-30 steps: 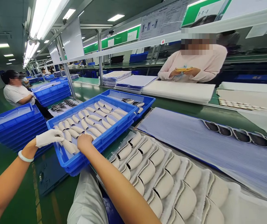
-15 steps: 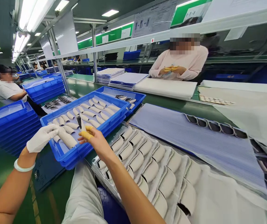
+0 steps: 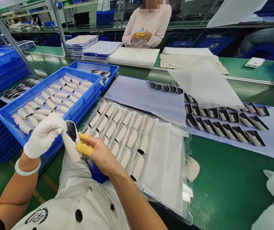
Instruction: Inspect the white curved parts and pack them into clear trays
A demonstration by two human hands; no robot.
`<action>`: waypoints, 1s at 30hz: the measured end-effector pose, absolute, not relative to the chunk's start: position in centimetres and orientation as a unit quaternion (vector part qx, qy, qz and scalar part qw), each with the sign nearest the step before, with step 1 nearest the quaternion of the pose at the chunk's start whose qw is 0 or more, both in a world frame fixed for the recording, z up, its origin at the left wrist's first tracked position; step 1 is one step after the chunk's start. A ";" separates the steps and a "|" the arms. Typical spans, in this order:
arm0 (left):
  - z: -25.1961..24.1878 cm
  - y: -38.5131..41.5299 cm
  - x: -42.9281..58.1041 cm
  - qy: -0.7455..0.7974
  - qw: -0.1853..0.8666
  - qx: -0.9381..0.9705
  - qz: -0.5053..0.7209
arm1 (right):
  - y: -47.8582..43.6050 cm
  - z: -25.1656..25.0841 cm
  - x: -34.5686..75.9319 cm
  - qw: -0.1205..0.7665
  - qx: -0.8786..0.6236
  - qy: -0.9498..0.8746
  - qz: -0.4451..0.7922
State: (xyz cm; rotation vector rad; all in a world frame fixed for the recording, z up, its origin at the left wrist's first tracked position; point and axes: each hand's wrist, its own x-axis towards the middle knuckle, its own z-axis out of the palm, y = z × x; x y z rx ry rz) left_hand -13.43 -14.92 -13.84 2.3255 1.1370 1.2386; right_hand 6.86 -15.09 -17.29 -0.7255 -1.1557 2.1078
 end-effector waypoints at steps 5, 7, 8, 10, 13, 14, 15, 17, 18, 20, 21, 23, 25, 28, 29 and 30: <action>-15.2 -14.0 -12.2 0.384 0.120 0.781 0.478 | -15.4 -17.3 7.6 0.325 -0.239 -0.412 0.817; -15.7 -13.6 -11.5 0.372 0.123 0.773 0.499 | -15.4 -17.4 7.8 0.347 -0.245 -0.398 0.813; -15.9 -13.4 -11.0 0.376 0.123 0.763 0.512 | -15.4 -17.5 8.0 0.358 -0.253 -0.394 0.808; -16.4 -13.3 -9.9 0.416 0.129 0.720 0.541 | -15.4 -17.6 8.4 0.388 -0.276 -0.392 0.788; -17.0 -13.4 -8.0 0.481 0.256 0.643 0.538 | -15.5 -17.6 9.0 0.437 -0.316 -0.394 0.744; -17.2 -13.5 -7.3 0.484 0.318 0.629 0.520 | -15.5 -17.6 9.2 0.447 -0.326 -0.397 0.732; -17.3 -13.6 -6.7 0.479 0.370 0.620 0.500 | -15.5 -17.6 9.4 0.454 -0.332 -0.401 0.723; -17.5 -13.6 -5.7 0.474 0.410 0.612 0.483 | -15.5 -17.6 9.7 0.457 -0.337 -0.404 0.717; -17.4 -13.5 -5.3 0.480 0.405 0.605 0.489 | -15.6 -17.6 9.9 0.455 -0.338 -0.402 0.719; -17.2 -13.1 -4.6 0.495 0.388 0.582 0.515 | -15.6 -17.5 10.2 0.451 -0.338 -0.390 0.728; -17.1 -12.9 -4.3 0.501 0.383 0.569 0.527 | -15.7 -17.4 10.3 0.447 -0.335 -0.383 0.736; -16.8 -12.5 -3.9 0.512 0.379 0.550 0.539 | -15.7 -17.1 10.5 0.443 -0.325 -0.367 0.751; -16.6 -12.2 -3.7 0.521 0.375 0.543 0.541 | -15.7 -16.9 10.6 0.439 -0.315 -0.351 0.764; -16.5 -12.1 -3.7 0.527 0.375 0.553 0.525 | -15.6 -16.9 10.7 0.437 -0.312 -0.324 0.779; -16.5 -12.2 -3.8 0.525 0.385 0.564 0.507 | -15.6 -17.0 10.7 0.438 -0.314 -0.316 0.781; -16.6 -12.3 -3.9 0.520 0.398 0.581 0.483 | -15.5 -17.1 10.7 0.441 -0.317 -0.310 0.781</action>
